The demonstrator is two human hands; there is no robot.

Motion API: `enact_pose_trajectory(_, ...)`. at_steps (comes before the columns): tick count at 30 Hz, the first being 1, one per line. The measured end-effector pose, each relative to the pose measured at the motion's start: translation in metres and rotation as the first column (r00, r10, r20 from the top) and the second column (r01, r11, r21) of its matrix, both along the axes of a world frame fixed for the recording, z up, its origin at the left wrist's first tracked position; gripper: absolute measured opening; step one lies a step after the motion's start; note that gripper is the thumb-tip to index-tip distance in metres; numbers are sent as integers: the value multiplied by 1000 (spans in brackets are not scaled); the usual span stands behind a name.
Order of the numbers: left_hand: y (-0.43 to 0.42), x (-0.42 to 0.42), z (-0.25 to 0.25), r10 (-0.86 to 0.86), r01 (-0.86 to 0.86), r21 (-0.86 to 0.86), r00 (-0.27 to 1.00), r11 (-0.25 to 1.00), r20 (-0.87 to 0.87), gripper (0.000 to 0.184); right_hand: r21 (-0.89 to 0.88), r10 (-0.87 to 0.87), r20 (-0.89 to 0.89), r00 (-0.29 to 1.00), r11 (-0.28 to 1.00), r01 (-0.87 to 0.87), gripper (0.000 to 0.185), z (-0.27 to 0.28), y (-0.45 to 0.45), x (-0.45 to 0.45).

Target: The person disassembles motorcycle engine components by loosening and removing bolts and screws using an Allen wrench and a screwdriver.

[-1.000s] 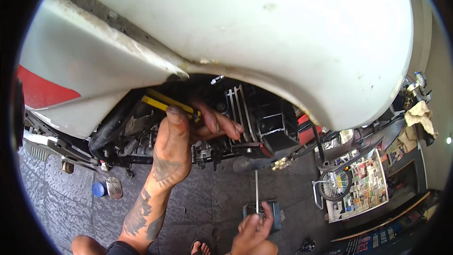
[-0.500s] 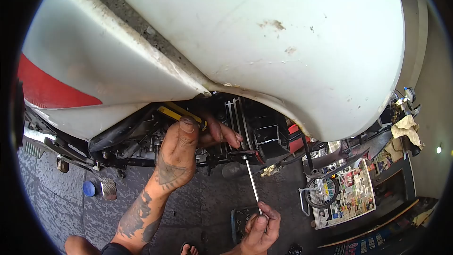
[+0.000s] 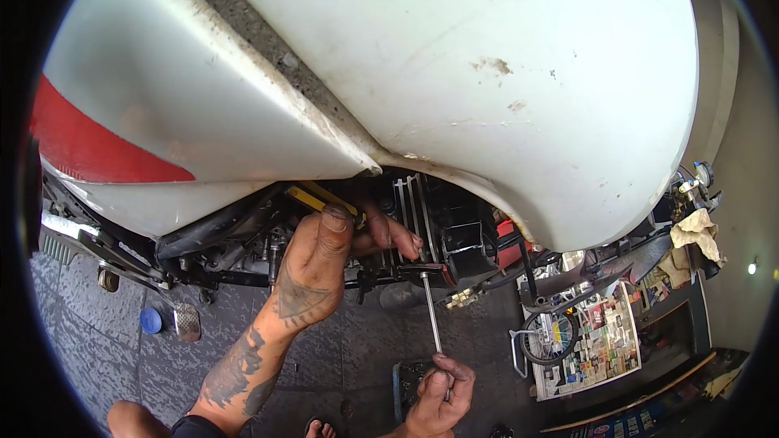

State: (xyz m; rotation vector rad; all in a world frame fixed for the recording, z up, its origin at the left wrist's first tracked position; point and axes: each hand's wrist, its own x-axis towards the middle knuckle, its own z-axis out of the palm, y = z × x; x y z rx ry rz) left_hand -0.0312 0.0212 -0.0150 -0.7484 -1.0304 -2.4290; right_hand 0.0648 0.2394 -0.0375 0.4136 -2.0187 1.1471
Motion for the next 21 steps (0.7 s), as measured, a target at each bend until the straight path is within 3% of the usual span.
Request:
enact_pose_trajectory(4, -1, 0, 1, -5, 5, -2, 1000, 1000, 9, 62, 23, 21, 24, 999, 999, -22, 22, -2, 0, 1)
enact_pose_trajectory(6, 0, 0, 0, -3, 3, -1, 1000, 1000, 7, 62, 163, -59, 87, 994, 986, 45, 22, -1, -3, 2)
enact_pose_trajectory(10, -1, 0, 0, -10, 10, -9, 1000, 1000, 12, 62, 170, -10, 53, 999, 985, 1, 19, 9, -16, -4)
enact_pose_trajectory(12, 5, 0, 1, 5, -7, 77, 1000, 997, 27, 56, -364, 195, 196, 961, 925, -113, 20, 26, -42, 3)
enact_pose_trajectory(13, 7, -1, 2, 14, -21, 161, 999, 987, 41, 51, -487, 259, 243, 935, 866, -114, 22, 29, -45, 6)
enact_pose_trajectory(14, 7, -1, 1, 14, -20, 162, 999, 987, 41, 51, -486, 258, 243, 935, 867, -113, 22, 31, -50, 10)
enact_pose_trajectory(16, 6, -1, 1, 28, -35, 130, 998, 991, 52, 51, -813, 400, 187, 897, 576, -88, 27, 30, -59, 16)
enact_pose_trajectory(17, 4, 0, 1, 27, -33, 130, 998, 991, 52, 51, -815, 543, 135, 829, 536, -218, 39, 25, -46, 18)
enact_pose_trajectory(19, -1, 0, 0, -18, 18, 14, 1000, 1000, 8, 60, -786, 486, 182, 855, 594, -170, 36, 33, -65, 19)
enact_pose_trajectory(21, -1, -1, -1, -20, 20, 23, 1000, 1000, 6, 59, -752, 424, 231, 876, 649, -117, 37, 33, -70, 17)
